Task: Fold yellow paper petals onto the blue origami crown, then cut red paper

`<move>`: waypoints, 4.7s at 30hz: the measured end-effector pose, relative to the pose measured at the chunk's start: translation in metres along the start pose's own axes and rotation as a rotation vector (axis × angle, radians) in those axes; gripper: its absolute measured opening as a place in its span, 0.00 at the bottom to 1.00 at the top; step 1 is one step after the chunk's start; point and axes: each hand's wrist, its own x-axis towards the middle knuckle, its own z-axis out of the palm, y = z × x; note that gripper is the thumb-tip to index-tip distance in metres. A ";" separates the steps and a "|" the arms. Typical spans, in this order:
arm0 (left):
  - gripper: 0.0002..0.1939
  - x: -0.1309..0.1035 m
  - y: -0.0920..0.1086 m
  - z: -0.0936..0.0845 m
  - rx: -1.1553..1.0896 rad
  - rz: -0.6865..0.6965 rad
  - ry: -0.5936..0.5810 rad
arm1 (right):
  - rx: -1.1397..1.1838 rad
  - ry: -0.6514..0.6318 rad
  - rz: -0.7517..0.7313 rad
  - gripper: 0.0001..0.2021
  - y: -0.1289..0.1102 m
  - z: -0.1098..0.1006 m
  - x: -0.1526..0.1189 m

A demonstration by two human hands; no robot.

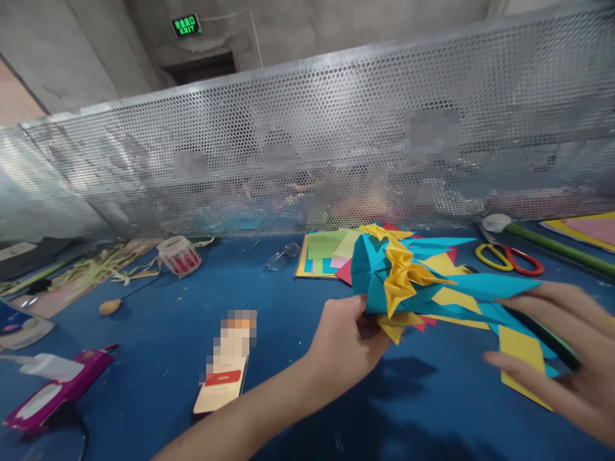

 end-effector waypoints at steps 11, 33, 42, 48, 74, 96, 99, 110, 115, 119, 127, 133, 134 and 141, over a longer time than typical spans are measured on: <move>0.11 0.002 -0.011 -0.001 0.037 -0.052 -0.023 | 0.063 0.049 -0.157 0.09 -0.028 0.054 0.020; 0.09 0.010 -0.030 0.006 0.113 -0.067 -0.055 | 0.387 -0.023 0.040 0.09 -0.036 0.067 0.002; 0.12 0.011 -0.038 0.007 0.044 -0.156 -0.059 | 0.424 -0.059 0.100 0.11 -0.039 0.069 0.000; 0.11 0.011 -0.036 0.007 0.047 -0.166 -0.057 | 0.462 -0.083 0.129 0.12 -0.038 0.069 -0.001; 0.07 0.011 -0.035 0.005 0.009 -0.191 -0.095 | 0.506 -0.110 0.144 0.07 -0.043 0.065 0.002; 0.09 0.015 -0.026 0.001 0.039 -0.238 -0.116 | 0.486 -0.081 0.095 0.06 -0.043 0.070 -0.002; 0.10 0.015 -0.025 0.001 0.050 -0.253 -0.113 | 0.480 -0.080 0.089 0.06 -0.043 0.069 -0.002; 0.10 0.016 -0.023 -0.001 0.037 -0.263 -0.112 | 0.428 -0.036 0.057 0.09 -0.045 0.065 0.003; 0.09 0.016 -0.023 -0.002 0.055 -0.239 -0.123 | 0.432 -0.031 0.057 0.08 -0.047 0.063 0.005; 0.08 0.015 -0.025 -0.003 0.055 -0.226 -0.139 | 0.437 -0.031 0.068 0.07 -0.048 0.063 0.005; 0.10 0.014 -0.031 -0.002 0.046 -0.224 -0.155 | 0.439 -0.049 0.067 0.07 -0.046 0.064 0.004; 0.09 0.015 -0.027 -0.002 0.054 -0.237 -0.157 | 0.435 -0.048 0.064 0.07 -0.045 0.065 0.000; 0.09 0.015 -0.026 -0.002 0.054 -0.240 -0.156 | 0.436 -0.047 0.062 0.07 -0.045 0.065 0.000; 0.09 0.015 -0.024 -0.003 0.062 -0.258 -0.149 | 0.447 -0.064 0.070 0.06 -0.045 0.066 -0.001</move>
